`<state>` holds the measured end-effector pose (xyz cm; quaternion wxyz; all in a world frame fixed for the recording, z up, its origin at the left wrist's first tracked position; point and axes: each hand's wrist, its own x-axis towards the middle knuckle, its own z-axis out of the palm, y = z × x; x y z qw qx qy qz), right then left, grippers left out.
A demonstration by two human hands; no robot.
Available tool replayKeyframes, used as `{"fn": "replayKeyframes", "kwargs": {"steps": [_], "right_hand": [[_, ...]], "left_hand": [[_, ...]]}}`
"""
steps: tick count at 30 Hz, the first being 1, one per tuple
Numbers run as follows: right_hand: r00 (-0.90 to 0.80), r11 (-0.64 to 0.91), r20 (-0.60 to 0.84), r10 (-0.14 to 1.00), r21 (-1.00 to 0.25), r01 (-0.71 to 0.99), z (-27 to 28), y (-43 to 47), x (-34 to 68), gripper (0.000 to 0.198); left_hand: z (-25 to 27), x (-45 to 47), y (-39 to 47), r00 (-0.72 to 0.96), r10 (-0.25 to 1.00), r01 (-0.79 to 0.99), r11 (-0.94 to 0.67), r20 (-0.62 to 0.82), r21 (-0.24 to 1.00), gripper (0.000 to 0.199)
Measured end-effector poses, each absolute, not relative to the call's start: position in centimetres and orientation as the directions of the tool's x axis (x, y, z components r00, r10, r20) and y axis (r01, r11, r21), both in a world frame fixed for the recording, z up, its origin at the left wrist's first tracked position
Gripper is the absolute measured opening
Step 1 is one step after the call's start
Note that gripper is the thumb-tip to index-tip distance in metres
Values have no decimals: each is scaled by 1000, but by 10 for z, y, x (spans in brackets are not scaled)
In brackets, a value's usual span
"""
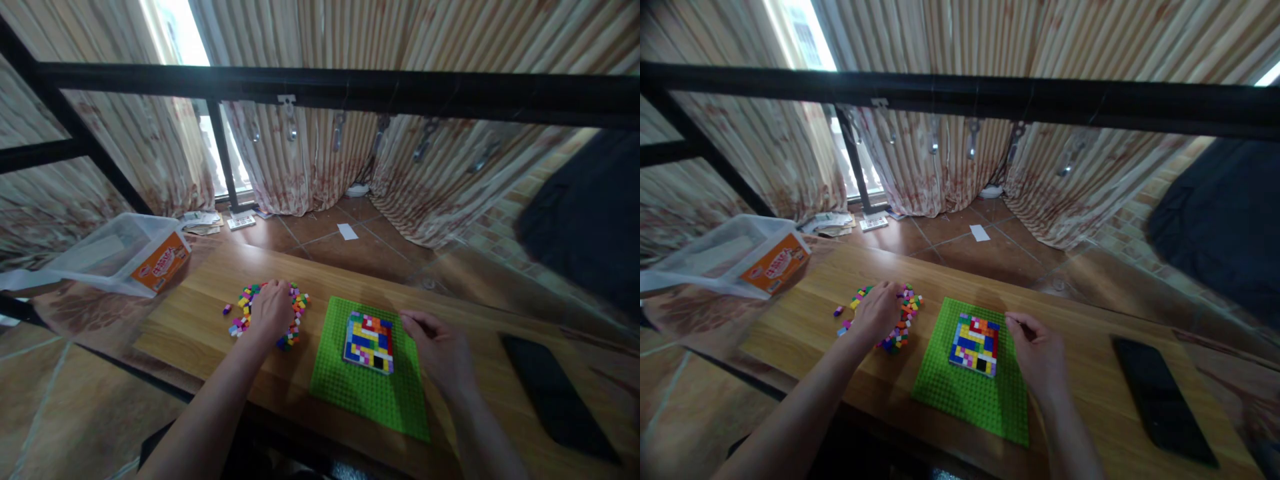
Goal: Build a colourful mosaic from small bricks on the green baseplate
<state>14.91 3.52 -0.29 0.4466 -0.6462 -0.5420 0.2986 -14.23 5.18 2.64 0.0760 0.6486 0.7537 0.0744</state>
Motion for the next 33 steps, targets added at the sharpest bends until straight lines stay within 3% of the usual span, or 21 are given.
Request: {"fn": "replayKeyframes", "kwargs": {"steps": [3,5,7,11,17,26,33], "right_hand": [[254,38,144,956,-924,380,3,33,144,30],[222,90,176,959,-932,351,8,30,138,28],[144,138,195,970,-933,333,14,25,130,25],[-50,238,236,971,-911,337,22,17,116,23],[-198,292,231,952,-878,380,27,11,108,20],[-174,313,262,949,-838,447,24,14,118,17],[-38,257,289,957,-776,576,17,25,156,15]], "left_hand": [[29,-131,51,-45,999,815,43,-10,578,22],[30,-117,46,92,995,532,-10,-46,847,17],[30,-102,38,205,970,202,91,-133,975,20],[30,-78,24,310,911,-153,331,-273,931,30],[28,-68,20,350,890,-314,404,-291,859,37],[28,-65,20,315,900,-267,387,-300,882,37],[16,-72,32,11,974,-47,227,-226,973,24]]}}
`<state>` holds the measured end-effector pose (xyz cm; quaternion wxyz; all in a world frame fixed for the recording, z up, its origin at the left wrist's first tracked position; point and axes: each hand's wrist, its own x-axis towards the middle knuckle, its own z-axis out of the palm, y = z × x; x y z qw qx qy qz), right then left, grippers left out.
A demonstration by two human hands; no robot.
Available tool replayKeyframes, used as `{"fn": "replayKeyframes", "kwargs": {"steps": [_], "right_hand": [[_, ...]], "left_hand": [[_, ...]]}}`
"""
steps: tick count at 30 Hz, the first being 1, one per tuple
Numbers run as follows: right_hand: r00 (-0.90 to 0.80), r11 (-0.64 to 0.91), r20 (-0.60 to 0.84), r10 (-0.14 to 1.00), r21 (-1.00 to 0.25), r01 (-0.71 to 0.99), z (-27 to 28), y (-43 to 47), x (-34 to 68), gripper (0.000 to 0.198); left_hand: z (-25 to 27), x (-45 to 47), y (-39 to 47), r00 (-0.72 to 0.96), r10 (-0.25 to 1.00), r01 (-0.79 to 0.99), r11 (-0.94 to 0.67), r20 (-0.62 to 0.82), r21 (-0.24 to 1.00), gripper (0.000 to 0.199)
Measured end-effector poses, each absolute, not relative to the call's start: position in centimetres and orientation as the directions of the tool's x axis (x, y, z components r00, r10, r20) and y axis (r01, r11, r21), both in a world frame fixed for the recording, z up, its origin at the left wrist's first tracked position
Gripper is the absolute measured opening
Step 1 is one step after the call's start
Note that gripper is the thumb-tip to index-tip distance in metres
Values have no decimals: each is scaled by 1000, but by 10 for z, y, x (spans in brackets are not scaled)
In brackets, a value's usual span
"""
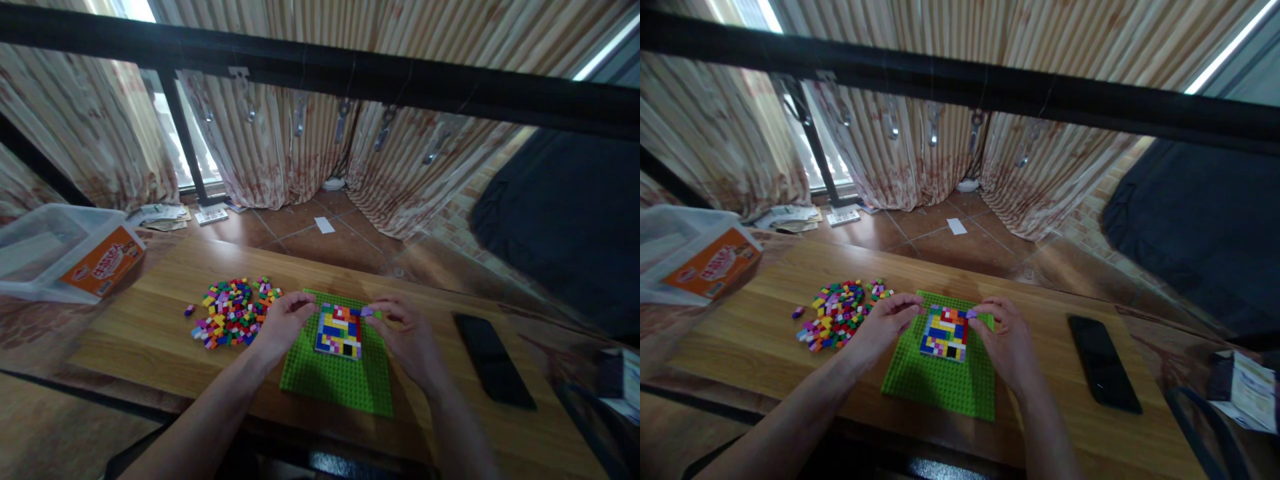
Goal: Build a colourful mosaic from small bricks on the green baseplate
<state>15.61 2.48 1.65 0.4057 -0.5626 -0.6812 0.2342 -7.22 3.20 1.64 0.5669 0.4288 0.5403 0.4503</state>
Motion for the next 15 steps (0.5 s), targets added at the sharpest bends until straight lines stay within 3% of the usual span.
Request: {"fn": "replayKeyframes", "kwargs": {"steps": [4,8,15], "right_hand": [[-79,228,230,970,-743,629,6,23,154,12],[-66,202,211,975,-730,652,1,25,146,12],[-60,192,197,979,-767,612,-1,31,144,12]], "left_hand": [[7,-71,33,-20,990,194,141,-140,971,25],[7,-69,28,33,990,410,114,-140,905,36],[6,-68,23,147,978,435,68,-145,898,38]]}}
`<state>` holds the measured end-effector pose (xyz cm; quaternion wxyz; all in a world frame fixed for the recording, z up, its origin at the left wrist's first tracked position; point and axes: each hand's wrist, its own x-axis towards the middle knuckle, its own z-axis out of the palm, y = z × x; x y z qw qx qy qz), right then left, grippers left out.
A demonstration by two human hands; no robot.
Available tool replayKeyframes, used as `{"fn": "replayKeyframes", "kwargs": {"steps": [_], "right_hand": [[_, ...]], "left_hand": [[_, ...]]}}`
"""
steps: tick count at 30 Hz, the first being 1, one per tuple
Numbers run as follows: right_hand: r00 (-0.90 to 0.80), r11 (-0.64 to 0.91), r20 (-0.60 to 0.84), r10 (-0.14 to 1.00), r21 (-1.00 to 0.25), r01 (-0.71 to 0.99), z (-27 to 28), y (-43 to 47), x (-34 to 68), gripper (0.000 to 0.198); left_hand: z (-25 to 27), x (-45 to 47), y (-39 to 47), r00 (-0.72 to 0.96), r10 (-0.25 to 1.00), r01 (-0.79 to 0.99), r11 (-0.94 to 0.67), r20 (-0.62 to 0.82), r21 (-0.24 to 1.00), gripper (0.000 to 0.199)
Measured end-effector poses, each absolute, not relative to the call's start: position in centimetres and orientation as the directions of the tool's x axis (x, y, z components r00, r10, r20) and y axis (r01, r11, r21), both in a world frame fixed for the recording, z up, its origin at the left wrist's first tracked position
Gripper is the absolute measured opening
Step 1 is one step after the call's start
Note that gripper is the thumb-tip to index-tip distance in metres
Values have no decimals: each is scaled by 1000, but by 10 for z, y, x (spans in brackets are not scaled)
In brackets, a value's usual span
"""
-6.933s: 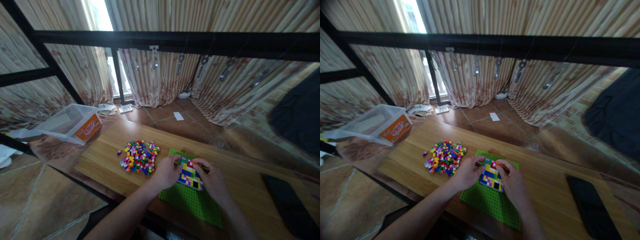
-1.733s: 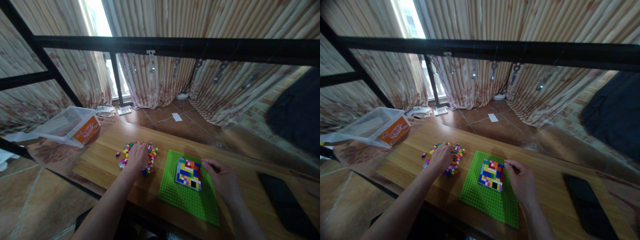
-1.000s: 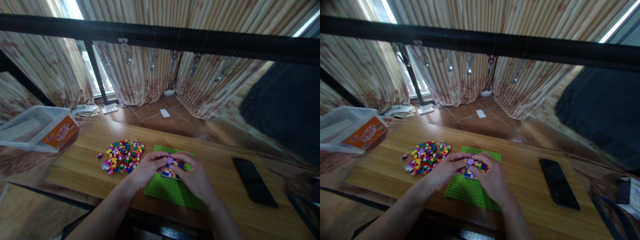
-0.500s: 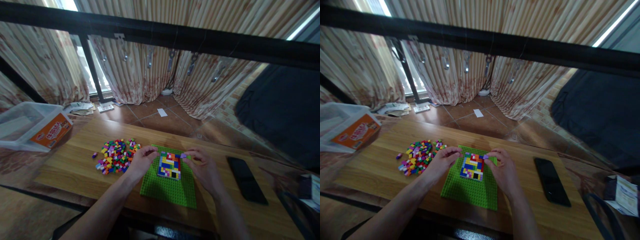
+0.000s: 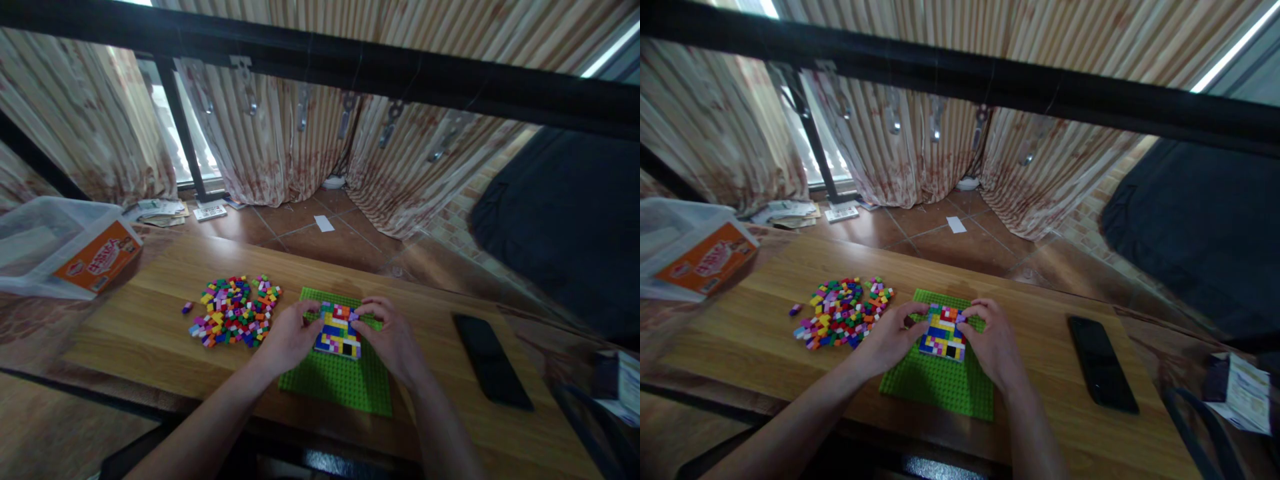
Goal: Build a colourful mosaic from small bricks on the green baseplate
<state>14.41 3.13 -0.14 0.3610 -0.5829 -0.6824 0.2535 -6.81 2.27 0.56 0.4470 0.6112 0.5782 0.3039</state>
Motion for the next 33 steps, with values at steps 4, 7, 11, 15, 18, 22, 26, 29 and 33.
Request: {"fn": "replayKeyframes", "kwargs": {"steps": [4,7,11,15,18,22,26,29,33], "right_hand": [[-48,174,179,983,-803,570,-2,31,144,13],[-52,171,169,984,-833,527,-2,32,143,15],[-21,102,103,994,-888,448,-5,33,143,25],[-20,48,44,999,-934,353,-10,36,146,37],[-13,9,5,1000,-952,307,-13,36,148,40],[2,-20,-20,1000,-966,258,-11,36,149,45],[-12,-28,-32,999,-970,242,-11,36,149,45],[-11,-30,-34,999,-970,240,-12,36,149,44],[-12,-29,-32,999,-971,239,-13,36,149,44]], "left_hand": [[3,-68,22,183,974,405,51,-135,913,36],[5,-68,21,192,971,402,53,-141,914,33],[10,-67,21,208,967,369,64,-150,927,31],[10,-67,21,223,965,365,51,-140,930,29],[10,-67,21,223,966,367,38,-128,929,30],[10,-68,21,239,964,365,25,-120,931,29],[9,-68,21,238,967,386,-11,-88,922,28],[8,-68,21,244,966,389,-16,-86,921,30],[9,-68,21,236,967,379,-4,-92,925,30]]}}
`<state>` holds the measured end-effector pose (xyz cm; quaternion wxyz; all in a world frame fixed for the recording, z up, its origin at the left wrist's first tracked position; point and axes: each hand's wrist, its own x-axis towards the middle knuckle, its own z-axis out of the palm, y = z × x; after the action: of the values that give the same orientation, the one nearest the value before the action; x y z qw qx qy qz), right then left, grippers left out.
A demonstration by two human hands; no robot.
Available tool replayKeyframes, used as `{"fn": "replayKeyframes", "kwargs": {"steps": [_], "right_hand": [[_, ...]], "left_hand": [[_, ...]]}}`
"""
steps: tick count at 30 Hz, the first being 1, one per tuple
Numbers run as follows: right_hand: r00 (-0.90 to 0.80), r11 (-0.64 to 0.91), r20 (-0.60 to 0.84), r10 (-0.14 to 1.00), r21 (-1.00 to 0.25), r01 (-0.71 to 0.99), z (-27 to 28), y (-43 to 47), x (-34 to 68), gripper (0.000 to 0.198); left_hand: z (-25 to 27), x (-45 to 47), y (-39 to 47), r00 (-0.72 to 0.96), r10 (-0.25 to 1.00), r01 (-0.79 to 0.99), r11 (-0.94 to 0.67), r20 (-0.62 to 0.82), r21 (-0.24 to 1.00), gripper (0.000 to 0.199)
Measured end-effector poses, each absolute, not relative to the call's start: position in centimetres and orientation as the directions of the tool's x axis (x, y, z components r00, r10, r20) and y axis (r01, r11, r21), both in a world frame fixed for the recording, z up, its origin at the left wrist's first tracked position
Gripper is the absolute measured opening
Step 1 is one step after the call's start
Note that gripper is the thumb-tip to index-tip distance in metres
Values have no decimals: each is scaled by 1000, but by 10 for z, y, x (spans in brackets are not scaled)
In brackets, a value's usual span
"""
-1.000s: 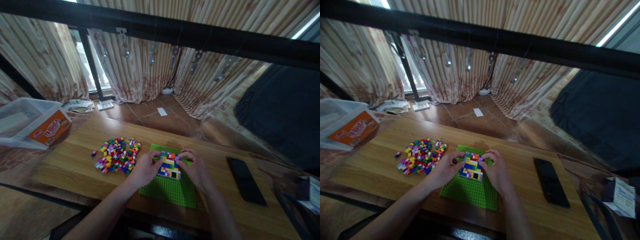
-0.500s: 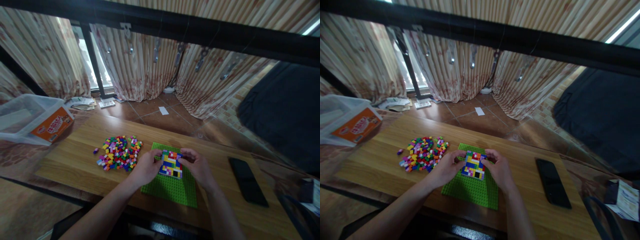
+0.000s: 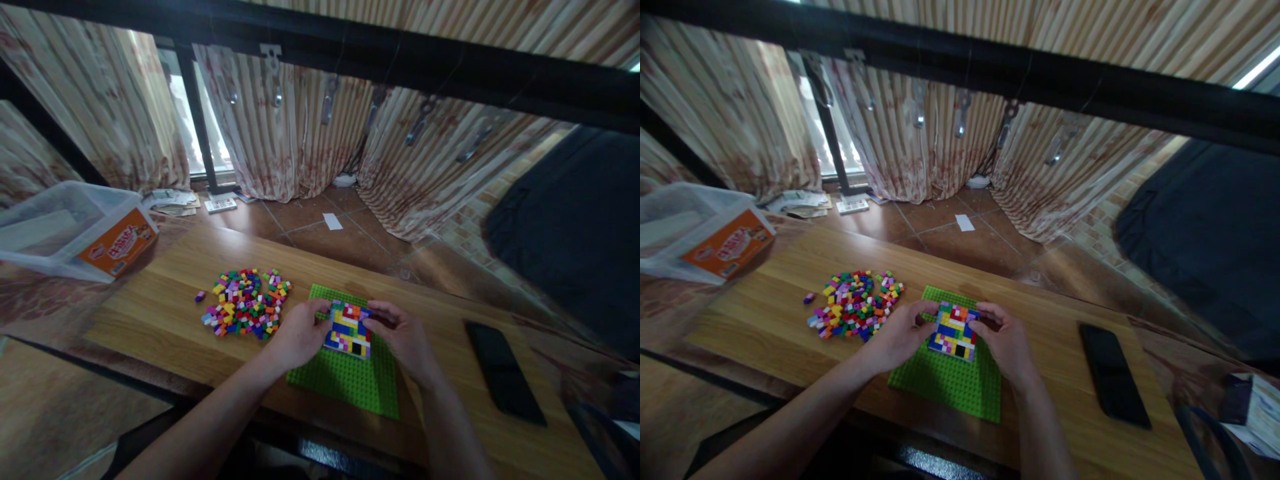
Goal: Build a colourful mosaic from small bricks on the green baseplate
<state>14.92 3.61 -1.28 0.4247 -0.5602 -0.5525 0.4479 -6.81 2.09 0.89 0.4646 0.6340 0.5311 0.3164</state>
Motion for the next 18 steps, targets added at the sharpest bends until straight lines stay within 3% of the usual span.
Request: {"fn": "replayKeyframes", "kwargs": {"steps": [13,18], "right_hand": [[2,-54,-55,999,-971,231,-11,35,150,44],[27,-33,-26,999,-941,337,-6,35,148,42]], "left_hand": [[10,-68,21,217,967,414,36,-137,909,32],[12,-68,20,217,968,421,25,-127,907,31]]}}
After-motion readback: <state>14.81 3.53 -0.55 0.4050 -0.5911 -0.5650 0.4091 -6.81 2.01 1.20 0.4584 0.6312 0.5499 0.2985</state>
